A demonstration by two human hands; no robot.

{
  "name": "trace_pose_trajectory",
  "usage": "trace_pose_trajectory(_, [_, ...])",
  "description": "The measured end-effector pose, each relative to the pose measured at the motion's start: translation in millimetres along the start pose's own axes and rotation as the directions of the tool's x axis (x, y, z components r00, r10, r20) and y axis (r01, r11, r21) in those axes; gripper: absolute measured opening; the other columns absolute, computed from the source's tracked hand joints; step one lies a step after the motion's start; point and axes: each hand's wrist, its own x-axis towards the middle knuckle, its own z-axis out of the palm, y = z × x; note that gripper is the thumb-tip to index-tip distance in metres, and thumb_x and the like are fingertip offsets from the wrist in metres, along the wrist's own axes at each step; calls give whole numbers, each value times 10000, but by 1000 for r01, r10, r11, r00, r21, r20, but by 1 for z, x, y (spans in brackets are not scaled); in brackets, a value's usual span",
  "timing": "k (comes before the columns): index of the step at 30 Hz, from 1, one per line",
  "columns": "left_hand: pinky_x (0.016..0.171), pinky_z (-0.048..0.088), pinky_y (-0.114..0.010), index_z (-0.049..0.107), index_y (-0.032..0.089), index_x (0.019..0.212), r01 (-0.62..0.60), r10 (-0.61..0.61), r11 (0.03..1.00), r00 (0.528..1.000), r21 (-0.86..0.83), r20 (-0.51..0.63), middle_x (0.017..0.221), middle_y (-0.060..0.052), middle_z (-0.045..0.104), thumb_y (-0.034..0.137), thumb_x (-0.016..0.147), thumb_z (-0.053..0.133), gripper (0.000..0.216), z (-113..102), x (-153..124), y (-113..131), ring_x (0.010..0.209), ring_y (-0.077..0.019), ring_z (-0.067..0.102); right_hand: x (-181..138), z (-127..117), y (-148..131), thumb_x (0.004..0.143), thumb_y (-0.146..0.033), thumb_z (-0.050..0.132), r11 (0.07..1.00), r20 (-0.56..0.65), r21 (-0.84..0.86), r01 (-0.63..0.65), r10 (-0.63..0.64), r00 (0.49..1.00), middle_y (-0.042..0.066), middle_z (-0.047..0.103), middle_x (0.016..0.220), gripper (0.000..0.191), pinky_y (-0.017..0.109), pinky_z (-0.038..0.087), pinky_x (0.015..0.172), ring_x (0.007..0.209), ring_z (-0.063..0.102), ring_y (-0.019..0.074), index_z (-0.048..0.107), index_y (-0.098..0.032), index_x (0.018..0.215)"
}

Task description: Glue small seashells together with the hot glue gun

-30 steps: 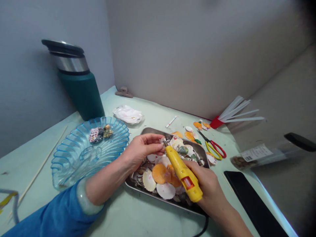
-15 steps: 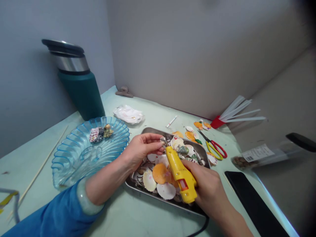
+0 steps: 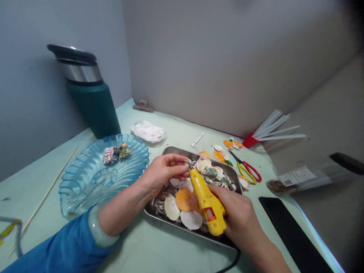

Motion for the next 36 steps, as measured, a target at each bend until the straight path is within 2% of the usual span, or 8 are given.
trace_pose_trajectory(7, [645,529,-250,616,108,876,20,-21,1000,999,-18,-35,718,-31,683,125,656,771,270,6,-1,7,610,-110,648,1,-1,-2,829,-209,562,997,-7,67,-31,31,999,74,732,943,295,264,536,627,735,706,188,529,-198,1122])
trace_pose_trajectory(13, [666,544,-266,570,126,844,-11,11,999,1000,-37,-21,688,-20,678,115,648,774,283,6,-2,6,600,-116,657,5,-5,-6,856,-233,557,978,-3,187,-89,91,996,46,729,918,230,230,527,615,724,701,171,548,-212,1085])
trace_pose_trajectory(20, [656,540,-251,562,131,844,-24,24,998,1000,-51,-3,695,-21,678,145,647,784,297,7,-4,8,649,-125,667,1,-4,-1,871,-235,580,916,87,307,-259,244,966,22,693,986,162,222,519,678,776,669,155,581,-233,1033])
trace_pose_trajectory(26, [603,522,-227,612,116,916,-14,15,999,1000,-41,2,678,-1,655,136,648,779,317,7,-3,9,606,-98,628,2,-6,-4,863,-322,622,857,119,351,-378,360,925,-26,637,791,161,220,508,597,658,623,134,582,-241,996])
trace_pose_trajectory(31, [659,545,-269,637,103,896,-18,19,998,1000,-61,15,706,-23,666,150,666,772,271,6,-4,8,637,-122,654,1,-6,-1,844,-323,642,828,106,388,-404,396,912,-19,642,738,112,240,527,543,615,619,145,606,-220,871])
trace_pose_trajectory(36, [657,547,-263,648,105,923,-25,27,996,1000,-89,16,728,-31,669,217,707,758,267,6,-4,8,653,-131,668,-1,-4,1,816,-366,662,786,33,469,-403,440,897,5,679,685,145,283,576,494,569,646,182,643,-224,841])
